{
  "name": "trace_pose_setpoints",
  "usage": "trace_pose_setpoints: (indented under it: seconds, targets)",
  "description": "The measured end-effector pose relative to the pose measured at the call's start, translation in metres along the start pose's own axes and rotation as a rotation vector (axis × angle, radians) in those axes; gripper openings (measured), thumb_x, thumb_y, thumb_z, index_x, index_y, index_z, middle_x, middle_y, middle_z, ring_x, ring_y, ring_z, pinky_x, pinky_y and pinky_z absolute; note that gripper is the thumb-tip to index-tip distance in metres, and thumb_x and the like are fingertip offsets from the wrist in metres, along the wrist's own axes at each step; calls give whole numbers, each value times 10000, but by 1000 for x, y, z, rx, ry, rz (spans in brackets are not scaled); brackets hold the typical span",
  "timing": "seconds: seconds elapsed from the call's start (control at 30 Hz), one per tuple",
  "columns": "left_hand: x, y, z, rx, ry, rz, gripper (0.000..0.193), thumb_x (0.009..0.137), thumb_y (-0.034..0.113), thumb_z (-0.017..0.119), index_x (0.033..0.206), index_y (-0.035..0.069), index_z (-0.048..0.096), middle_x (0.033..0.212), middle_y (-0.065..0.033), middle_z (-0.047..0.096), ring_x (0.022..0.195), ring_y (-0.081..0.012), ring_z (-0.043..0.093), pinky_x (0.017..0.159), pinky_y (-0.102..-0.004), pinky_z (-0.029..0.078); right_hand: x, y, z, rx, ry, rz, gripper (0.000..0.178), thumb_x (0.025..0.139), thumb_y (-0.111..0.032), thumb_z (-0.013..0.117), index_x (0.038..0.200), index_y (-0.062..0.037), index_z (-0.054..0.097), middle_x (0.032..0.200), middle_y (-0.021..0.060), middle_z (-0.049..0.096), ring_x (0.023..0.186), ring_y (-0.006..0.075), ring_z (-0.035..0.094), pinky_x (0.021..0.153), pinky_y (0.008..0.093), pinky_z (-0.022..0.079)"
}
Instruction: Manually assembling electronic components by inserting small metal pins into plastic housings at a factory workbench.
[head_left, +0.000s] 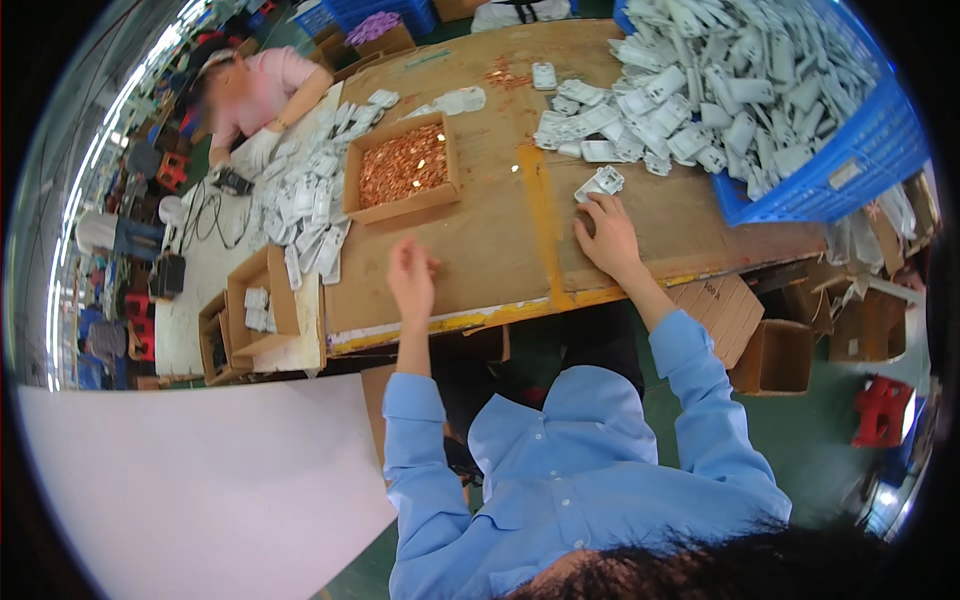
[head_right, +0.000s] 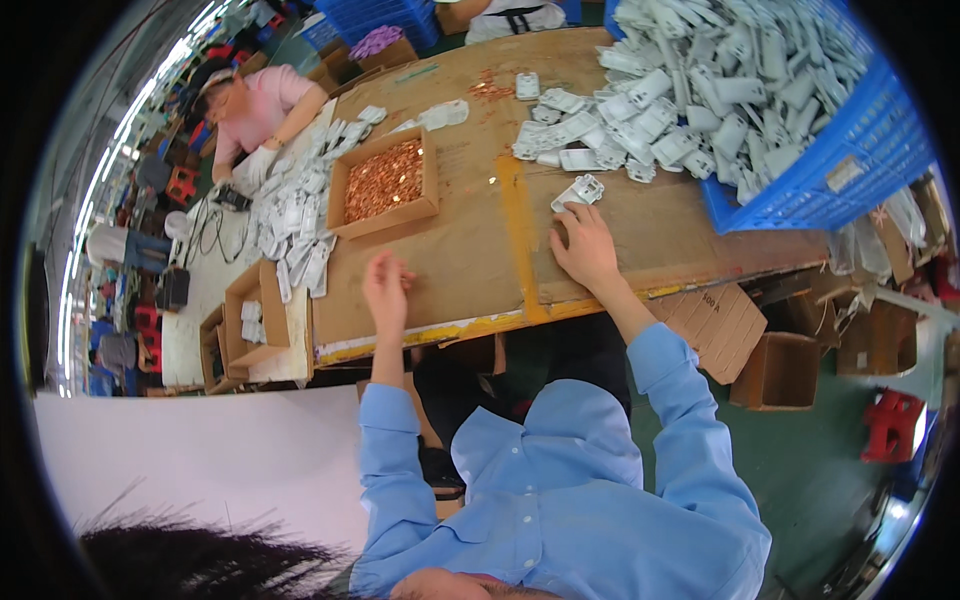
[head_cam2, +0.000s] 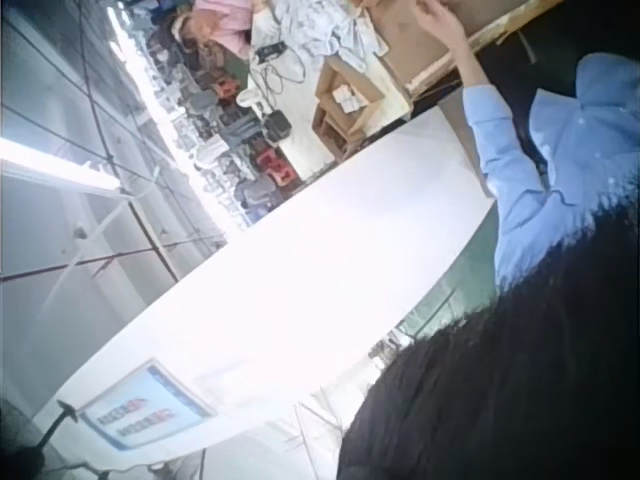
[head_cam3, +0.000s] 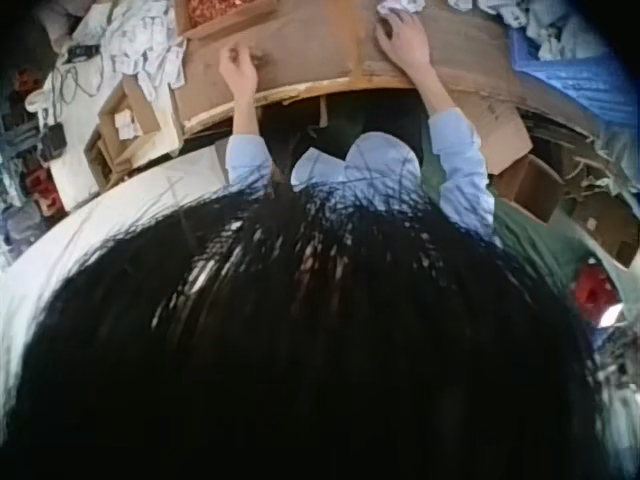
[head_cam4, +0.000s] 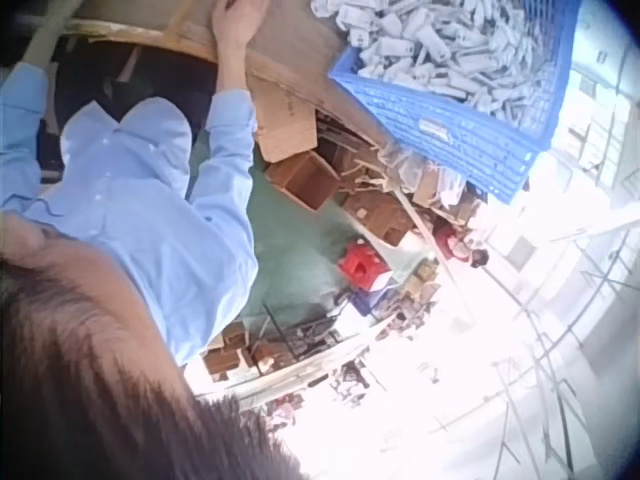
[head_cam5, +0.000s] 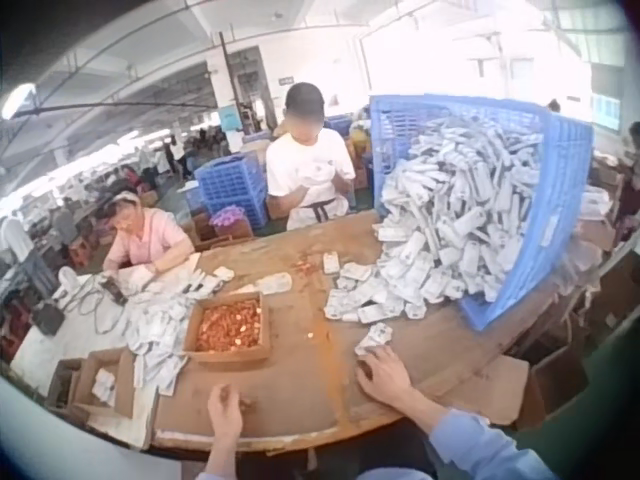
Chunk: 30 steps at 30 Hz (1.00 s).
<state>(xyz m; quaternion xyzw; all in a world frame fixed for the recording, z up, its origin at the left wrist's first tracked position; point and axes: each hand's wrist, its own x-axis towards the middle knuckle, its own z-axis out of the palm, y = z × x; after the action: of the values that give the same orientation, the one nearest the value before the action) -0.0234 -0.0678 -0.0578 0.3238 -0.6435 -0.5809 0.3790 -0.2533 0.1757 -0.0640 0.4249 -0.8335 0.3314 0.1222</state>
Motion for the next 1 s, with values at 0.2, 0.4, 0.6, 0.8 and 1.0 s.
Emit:
trace_pose_setpoints:
  seconds: [0.2, 0.4, 0.6, 0.8, 1.0]
  targets:
    - [-34, -27, 11, -14, 20, 12, 206, 953, 74, 542, 1141, -3, 572, 869, -49, 631, 684, -85, 569, 618, -211, 463, 1, -8, -7, 135, -25, -113, 154, 772, -49, 668, 909, -42, 600, 925, 116, 614, 897, 315, 590, 761, 416, 488]
    - [-32, -22, 15, -19, -36, 12, 228, 947, 74, 547, 1157, -12, 568, 866, -43, 627, 715, -75, 557, 648, -215, 465, -2, -32, -4, 267, -52, -122, 193, 752, -41, 683, 924, -50, 594, 870, 125, 607, 838, 322, 599, 715, 398, 494]
    - [-31, -21, 14, -8, -139, 25, 276, 938, 153, 564, 1171, 8, 589, 843, -57, 683, 690, -99, 606, 638, -248, 486, -6, -113, 16, 463, -221, -284, 232, 763, -44, 672, 981, -55, 593, 895, 113, 619, 868, 316, 607, 737, 384, 504]
    - [-33, -18, 15, 209, -87, 99, 305, 904, 141, 583, 1185, 23, 585, 861, -79, 700, 683, -164, 643, 676, -308, 507, -4, -136, 53, 389, -350, -330, 209, 793, -43, 647, 994, -51, 591, 912, 116, 620, 887, 321, 596, 750, 407, 496]
    - [-38, -8, 14, 338, -66, 105, 432, 825, 154, 665, 1227, 51, 548, 985, -77, 638, 698, -200, 625, 694, -345, 518, -9, -144, 56, 524, -304, -84, 164, 836, -36, 632, 995, -18, 594, 910, 142, 620, 829, 303, 630, 716, 372, 509]
